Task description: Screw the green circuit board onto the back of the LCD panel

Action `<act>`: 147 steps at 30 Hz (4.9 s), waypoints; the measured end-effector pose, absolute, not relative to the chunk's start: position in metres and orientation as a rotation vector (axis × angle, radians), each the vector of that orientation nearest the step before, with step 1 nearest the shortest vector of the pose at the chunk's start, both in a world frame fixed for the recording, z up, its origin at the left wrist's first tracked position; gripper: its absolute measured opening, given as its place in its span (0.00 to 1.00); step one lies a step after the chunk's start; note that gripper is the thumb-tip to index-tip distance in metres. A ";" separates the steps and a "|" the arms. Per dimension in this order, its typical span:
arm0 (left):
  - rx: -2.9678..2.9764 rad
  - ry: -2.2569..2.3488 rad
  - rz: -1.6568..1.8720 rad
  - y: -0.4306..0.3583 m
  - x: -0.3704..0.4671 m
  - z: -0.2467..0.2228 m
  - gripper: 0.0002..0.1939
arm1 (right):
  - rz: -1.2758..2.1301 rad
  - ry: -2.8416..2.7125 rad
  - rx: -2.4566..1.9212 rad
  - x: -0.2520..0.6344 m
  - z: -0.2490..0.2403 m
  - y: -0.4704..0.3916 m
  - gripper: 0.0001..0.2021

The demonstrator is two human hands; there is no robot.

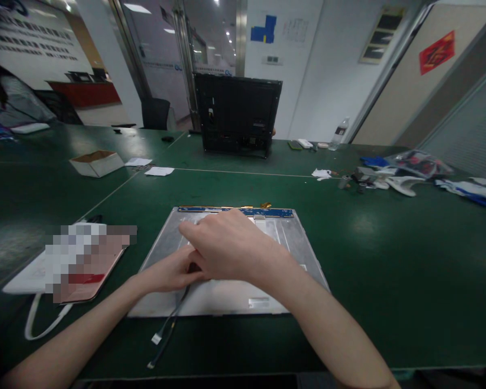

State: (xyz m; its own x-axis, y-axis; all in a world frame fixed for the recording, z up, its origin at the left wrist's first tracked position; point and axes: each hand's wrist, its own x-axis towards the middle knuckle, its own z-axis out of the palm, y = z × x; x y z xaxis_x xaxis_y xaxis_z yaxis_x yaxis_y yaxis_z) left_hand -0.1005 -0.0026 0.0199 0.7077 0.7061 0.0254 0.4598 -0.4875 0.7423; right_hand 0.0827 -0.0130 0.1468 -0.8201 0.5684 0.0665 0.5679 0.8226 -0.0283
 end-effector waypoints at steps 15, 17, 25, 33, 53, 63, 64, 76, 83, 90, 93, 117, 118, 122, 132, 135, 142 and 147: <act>2.162 0.872 0.424 -0.002 -0.102 0.018 0.04 | -0.056 -2.900 -0.904 0.085 0.150 -0.013 0.05; 2.164 0.869 0.421 -0.002 -0.102 0.018 0.04 | -0.051 -2.904 -0.903 0.085 0.150 -0.013 0.05; 2.244 0.851 0.445 0.000 -0.104 0.014 0.04 | -0.050 -2.891 -0.932 0.087 0.152 -0.013 0.04; 2.230 0.905 0.407 -0.002 -0.104 0.025 0.04 | -0.098 -2.828 -0.956 0.093 0.158 -0.012 0.04; 2.227 1.379 0.662 0.038 -0.101 0.004 0.12 | 0.524 -1.938 -1.249 0.175 0.078 0.074 0.10; 2.347 1.400 0.570 0.068 -0.077 0.002 0.04 | 0.745 -1.682 -1.308 0.239 -0.010 0.065 0.15; 2.344 1.394 0.569 0.068 -0.078 0.002 0.04 | 0.750 -1.671 -1.308 0.241 -0.014 0.064 0.15; 2.281 1.337 0.750 0.063 -0.070 0.016 0.06 | 0.722 -1.617 -1.277 0.239 -0.016 0.059 0.15; 2.291 0.855 0.611 0.064 -0.013 0.027 0.06 | 0.711 -1.593 -1.269 0.240 -0.017 0.061 0.15; 2.233 0.736 0.473 0.076 0.007 0.013 0.05 | 0.705 -1.605 -1.275 0.239 -0.021 0.062 0.15; 2.207 0.717 0.459 0.080 0.006 0.007 0.05 | 0.693 -1.612 -1.281 0.238 -0.021 0.061 0.15; 2.263 0.679 0.425 0.087 0.000 0.002 0.06 | 0.676 -1.607 -1.298 0.233 -0.008 0.056 0.16; 2.262 0.666 0.422 0.088 0.000 0.002 0.06 | 0.668 -1.599 -1.297 0.234 -0.005 0.056 0.16; 2.252 0.625 0.433 0.090 -0.001 -0.001 0.06 | 0.601 -1.561 -1.299 0.237 0.015 0.057 0.16; 2.203 0.600 0.473 0.092 -0.003 -0.006 0.08 | -0.013 -2.023 -1.301 0.206 0.138 0.047 0.16; 2.211 0.589 0.480 0.092 -0.004 -0.006 0.07 | -0.020 -2.169 -1.296 0.189 0.155 0.041 0.15; 2.189 0.612 0.464 0.092 -0.004 -0.007 0.08 | -0.089 -2.492 -1.234 0.177 0.145 0.042 0.11; 2.168 0.622 0.462 0.093 -0.003 -0.009 0.07 | 0.019 -2.564 -1.186 0.177 0.136 0.047 0.09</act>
State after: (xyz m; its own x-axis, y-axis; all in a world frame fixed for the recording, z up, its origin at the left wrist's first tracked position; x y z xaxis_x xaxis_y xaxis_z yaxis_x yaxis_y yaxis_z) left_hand -0.0033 0.0928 -0.0085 0.8111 0.5737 0.1140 0.2753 -0.5464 0.7910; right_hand 0.1772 0.0466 0.1356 -0.6066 0.7453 0.2767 0.7410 0.6561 -0.1427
